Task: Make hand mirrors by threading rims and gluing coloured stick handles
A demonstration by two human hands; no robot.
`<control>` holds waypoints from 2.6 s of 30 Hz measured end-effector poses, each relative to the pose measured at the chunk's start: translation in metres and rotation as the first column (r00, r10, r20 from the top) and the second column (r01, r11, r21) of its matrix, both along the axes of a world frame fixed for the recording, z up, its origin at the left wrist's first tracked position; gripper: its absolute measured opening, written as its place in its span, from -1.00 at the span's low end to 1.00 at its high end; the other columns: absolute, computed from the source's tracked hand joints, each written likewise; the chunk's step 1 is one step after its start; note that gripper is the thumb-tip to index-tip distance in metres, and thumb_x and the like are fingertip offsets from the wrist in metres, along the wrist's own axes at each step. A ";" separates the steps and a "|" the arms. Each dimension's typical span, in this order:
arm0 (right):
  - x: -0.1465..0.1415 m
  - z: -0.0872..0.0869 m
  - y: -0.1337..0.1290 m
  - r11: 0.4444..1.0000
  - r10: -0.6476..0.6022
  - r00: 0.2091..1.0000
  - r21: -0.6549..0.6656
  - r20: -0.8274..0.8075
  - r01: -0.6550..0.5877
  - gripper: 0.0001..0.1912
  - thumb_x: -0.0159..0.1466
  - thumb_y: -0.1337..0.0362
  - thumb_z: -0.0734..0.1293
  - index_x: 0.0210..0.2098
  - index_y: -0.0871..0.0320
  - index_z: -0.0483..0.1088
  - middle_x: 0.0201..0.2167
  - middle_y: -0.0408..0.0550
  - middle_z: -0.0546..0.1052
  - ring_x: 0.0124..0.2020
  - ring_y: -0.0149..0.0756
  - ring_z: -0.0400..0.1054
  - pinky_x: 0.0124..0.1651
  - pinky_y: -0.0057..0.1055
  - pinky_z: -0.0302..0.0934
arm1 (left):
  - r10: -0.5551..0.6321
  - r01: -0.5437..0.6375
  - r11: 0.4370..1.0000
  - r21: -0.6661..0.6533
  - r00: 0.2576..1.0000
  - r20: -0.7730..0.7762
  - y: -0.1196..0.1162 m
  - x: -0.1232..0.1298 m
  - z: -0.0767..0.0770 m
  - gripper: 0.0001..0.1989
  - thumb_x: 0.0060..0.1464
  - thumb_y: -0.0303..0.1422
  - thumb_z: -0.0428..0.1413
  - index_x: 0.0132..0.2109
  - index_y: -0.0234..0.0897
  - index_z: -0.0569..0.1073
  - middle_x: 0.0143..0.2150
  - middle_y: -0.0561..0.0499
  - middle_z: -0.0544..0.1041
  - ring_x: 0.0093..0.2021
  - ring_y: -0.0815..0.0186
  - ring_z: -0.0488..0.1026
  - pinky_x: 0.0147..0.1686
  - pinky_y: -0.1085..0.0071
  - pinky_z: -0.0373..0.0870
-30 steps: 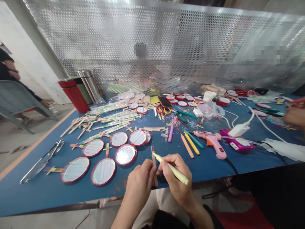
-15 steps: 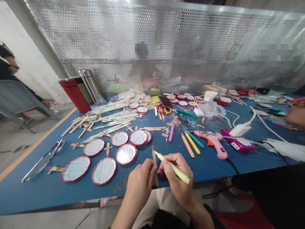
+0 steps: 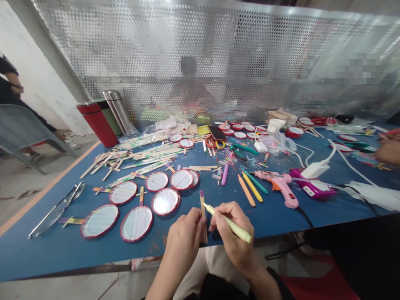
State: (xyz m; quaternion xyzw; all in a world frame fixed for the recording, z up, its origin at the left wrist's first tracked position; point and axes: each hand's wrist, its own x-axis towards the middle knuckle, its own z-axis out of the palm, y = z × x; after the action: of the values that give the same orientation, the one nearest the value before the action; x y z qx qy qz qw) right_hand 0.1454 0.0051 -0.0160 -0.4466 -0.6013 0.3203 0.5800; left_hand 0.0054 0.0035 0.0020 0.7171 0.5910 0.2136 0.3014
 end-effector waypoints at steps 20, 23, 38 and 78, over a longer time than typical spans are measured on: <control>0.000 0.001 0.000 1.000 -0.007 0.999 0.002 -0.031 0.007 -0.95 0.31 0.31 0.25 -0.30 0.12 0.31 -0.57 -0.22 0.43 -0.57 -0.42 0.35 -0.48 -0.52 0.25 | -0.013 0.013 1.000 0.021 0.999 0.031 0.000 -0.001 0.000 -0.74 0.25 -0.28 -0.23 -0.41 -0.16 0.18 -0.52 0.07 0.42 -0.49 0.30 0.38 -0.44 0.45 0.20; 0.000 0.000 0.000 1.000 -0.003 0.999 -0.015 -0.046 0.002 -0.94 0.32 0.31 0.25 -0.31 0.12 0.31 -0.58 -0.23 0.42 -0.57 -0.42 0.34 -0.49 -0.52 0.25 | -0.008 0.008 1.000 0.017 1.000 0.026 0.000 -0.002 0.000 -0.74 0.25 -0.29 -0.23 -0.41 -0.16 0.18 -0.52 0.07 0.41 -0.49 0.30 0.37 -0.44 0.45 0.19; 0.002 0.004 -0.003 0.999 0.022 0.999 -0.026 0.035 -0.022 -0.89 0.32 0.26 0.23 -0.34 0.14 0.29 -0.56 -0.19 0.40 -0.56 -0.40 0.35 -0.48 -0.49 0.26 | -0.005 0.004 0.999 0.042 0.999 0.034 -0.001 -0.003 -0.002 -0.74 0.26 -0.29 -0.21 -0.40 -0.17 0.22 -0.50 0.06 0.45 -0.47 0.31 0.41 -0.43 0.46 0.23; -0.003 0.007 0.000 0.999 0.030 0.996 0.012 -0.084 -0.029 -0.98 0.31 0.32 0.25 -0.27 0.12 0.32 -0.53 -0.19 0.49 -0.53 -0.40 0.42 -0.44 -0.50 0.32 | -0.011 0.010 1.000 0.029 0.999 0.038 0.000 -0.002 -0.001 -0.74 0.25 -0.27 -0.21 -0.40 -0.16 0.20 -0.50 0.06 0.42 -0.47 0.30 0.39 -0.43 0.45 0.22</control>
State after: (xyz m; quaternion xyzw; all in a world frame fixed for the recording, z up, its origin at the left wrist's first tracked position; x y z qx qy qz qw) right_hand 0.1422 0.0051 -0.0089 -0.4203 -0.5846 0.3442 0.6026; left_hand 0.0038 0.0033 0.0010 0.7203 0.5782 0.2343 0.3033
